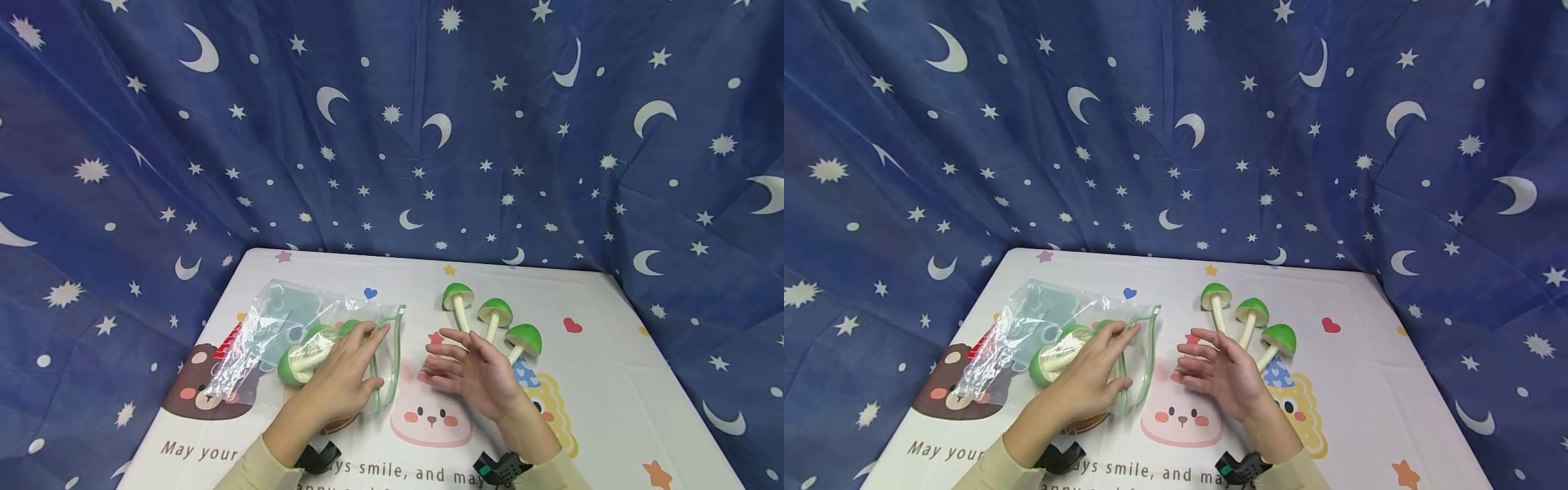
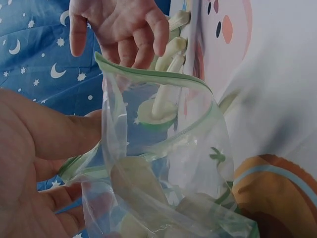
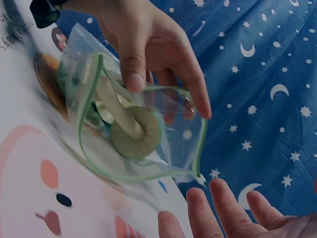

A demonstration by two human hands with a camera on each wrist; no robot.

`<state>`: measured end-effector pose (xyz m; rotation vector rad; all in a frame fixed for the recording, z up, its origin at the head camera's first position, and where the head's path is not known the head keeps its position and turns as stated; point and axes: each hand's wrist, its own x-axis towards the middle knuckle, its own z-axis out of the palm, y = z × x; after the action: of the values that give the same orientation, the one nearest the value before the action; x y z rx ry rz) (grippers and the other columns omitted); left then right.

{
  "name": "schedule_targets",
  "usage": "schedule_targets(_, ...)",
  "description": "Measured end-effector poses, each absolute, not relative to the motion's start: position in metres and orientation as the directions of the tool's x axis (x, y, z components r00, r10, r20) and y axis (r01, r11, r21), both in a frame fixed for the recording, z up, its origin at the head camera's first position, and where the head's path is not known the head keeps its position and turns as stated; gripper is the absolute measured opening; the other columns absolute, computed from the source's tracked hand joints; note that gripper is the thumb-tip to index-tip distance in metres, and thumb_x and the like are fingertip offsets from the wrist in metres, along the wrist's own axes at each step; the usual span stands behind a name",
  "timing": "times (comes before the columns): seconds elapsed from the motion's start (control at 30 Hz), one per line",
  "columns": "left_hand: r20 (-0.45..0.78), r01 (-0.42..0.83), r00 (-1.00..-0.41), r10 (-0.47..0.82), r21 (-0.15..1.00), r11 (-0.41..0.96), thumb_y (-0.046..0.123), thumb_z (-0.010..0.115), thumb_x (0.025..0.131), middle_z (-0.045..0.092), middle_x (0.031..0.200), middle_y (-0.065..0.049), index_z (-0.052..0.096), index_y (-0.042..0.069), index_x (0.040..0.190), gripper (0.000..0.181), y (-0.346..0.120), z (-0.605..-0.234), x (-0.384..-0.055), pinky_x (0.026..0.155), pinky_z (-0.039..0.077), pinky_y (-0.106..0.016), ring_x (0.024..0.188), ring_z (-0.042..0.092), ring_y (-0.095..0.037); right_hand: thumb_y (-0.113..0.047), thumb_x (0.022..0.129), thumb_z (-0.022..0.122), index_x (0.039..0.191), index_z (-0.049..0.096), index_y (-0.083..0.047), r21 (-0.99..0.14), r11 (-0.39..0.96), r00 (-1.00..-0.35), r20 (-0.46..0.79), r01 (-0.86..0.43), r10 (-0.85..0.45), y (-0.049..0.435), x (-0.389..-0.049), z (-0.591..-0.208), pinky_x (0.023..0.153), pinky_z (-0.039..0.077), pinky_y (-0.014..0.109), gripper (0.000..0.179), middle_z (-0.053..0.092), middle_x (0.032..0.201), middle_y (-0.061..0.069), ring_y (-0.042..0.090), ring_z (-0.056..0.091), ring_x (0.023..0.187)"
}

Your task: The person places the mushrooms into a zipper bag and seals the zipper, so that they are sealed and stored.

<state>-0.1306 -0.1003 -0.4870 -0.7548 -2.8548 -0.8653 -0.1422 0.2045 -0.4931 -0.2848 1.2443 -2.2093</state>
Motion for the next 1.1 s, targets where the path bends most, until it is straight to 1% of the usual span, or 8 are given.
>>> schedule_targets(0.1, 0.208, 0.479, -0.875, 0.437, 0.505, 0.719, 0.019, 0.088, 0.088, 0.044, 0.161, -0.01, 0.036, 0.02, 0.169, 0.096, -0.101, -0.487, -0.131, 0.125, 0.042, -0.055, 0.143, 0.052, -0.033, -0.041, 0.118, 0.01, 0.154, 0.049, -0.021, -0.834, -0.409, -0.808, -0.072, 0.37, -0.584, 0.212, -0.143, -0.492, 0.117, 0.051, 0.058, 0.057, 0.066, 0.147, 0.009, 0.028, 0.068, 0.134)
schedule_targets(0.2, 0.21, 0.479, -0.875, 0.436, 0.502, 0.721, 0.019, 0.088, 0.088, 0.044, 0.161, -0.01, 0.038, 0.019, 0.168, 0.095, -0.1, -0.487, -0.131, 0.126, 0.04, -0.056, 0.143, 0.053, -0.033, -0.04, 0.118, 0.012, 0.153, 0.051, -0.022, -0.832, -0.425, -0.817, -0.057, 0.357, -0.574, 0.222, -0.144, -0.492, 0.115, 0.052, 0.057, 0.056, 0.066, 0.148, 0.008, 0.027, 0.067, 0.134)
schedule_targets(0.3, 0.202, 0.471, -0.879, 0.431, 0.501, 0.726, 0.019, 0.088, 0.088, 0.043, 0.162, -0.009, 0.037, 0.02, 0.169, 0.096, -0.099, -0.488, -0.132, 0.127, 0.039, -0.056, 0.143, 0.053, -0.033, -0.039, 0.119, 0.014, 0.154, 0.052, -0.019, -0.829, -0.447, -0.83, -0.037, 0.337, -0.557, 0.231, -0.145, -0.492, 0.114, 0.054, 0.055, 0.056, 0.068, 0.147, 0.009, 0.027, 0.068, 0.133)
schedule_targets(0.43, 0.191, 0.461, -0.884, 0.427, 0.507, 0.728, 0.018, 0.088, 0.088, 0.041, 0.163, -0.008, 0.036, 0.022, 0.169, 0.097, -0.099, -0.488, -0.132, 0.126, 0.04, -0.055, 0.144, 0.052, -0.033, -0.036, 0.119, 0.015, 0.158, 0.049, -0.015, -0.845, -0.451, -0.849, -0.007, 0.288, -0.528, 0.241, -0.146, -0.489, 0.113, 0.055, 0.054, 0.056, 0.069, 0.146, 0.008, 0.027, 0.069, 0.133)
schedule_targets(0.63, 0.191, 0.461, -0.884, 0.426, 0.505, 0.73, 0.018, 0.087, 0.088, 0.041, 0.163, -0.009, 0.035, 0.021, 0.17, 0.096, -0.099, -0.488, -0.133, 0.124, 0.042, -0.055, 0.144, 0.052, -0.033, -0.034, 0.12, 0.014, 0.158, 0.049, -0.014, -0.868, -0.442, -0.869, 0.025, 0.226, -0.494, 0.255, -0.147, -0.486, 0.112, 0.057, 0.053, 0.055, 0.07, 0.144, 0.008, 0.025, 0.07, 0.131)
schedule_targets(0.9, 0.181, 0.452, -0.888, 0.422, 0.51, 0.732, 0.018, 0.087, 0.089, 0.041, 0.163, -0.009, 0.035, 0.022, 0.17, 0.096, -0.101, -0.488, -0.134, 0.125, 0.04, -0.055, 0.143, 0.052, -0.033, -0.033, 0.119, 0.011, 0.155, 0.054, -0.014, -0.837, -0.501, -0.866, 0.07, 0.219, -0.495, 0.27, -0.146, -0.486, 0.114, 0.055, 0.053, 0.059, 0.068, 0.147, 0.011, 0.027, 0.069, 0.132)
schedule_targets(1.1, 0.192, 0.46, -0.884, 0.426, 0.516, 0.722, 0.017, 0.088, 0.088, 0.043, 0.162, -0.011, 0.038, 0.019, 0.169, 0.095, -0.101, -0.489, -0.134, 0.126, 0.039, -0.057, 0.142, 0.053, -0.034, -0.033, 0.119, 0.009, 0.153, 0.055, -0.015, -0.844, -0.495, -0.879, 0.061, 0.207, -0.472, 0.284, -0.144, -0.485, 0.113, 0.056, 0.052, 0.06, 0.069, 0.146, 0.007, 0.025, 0.068, 0.133)
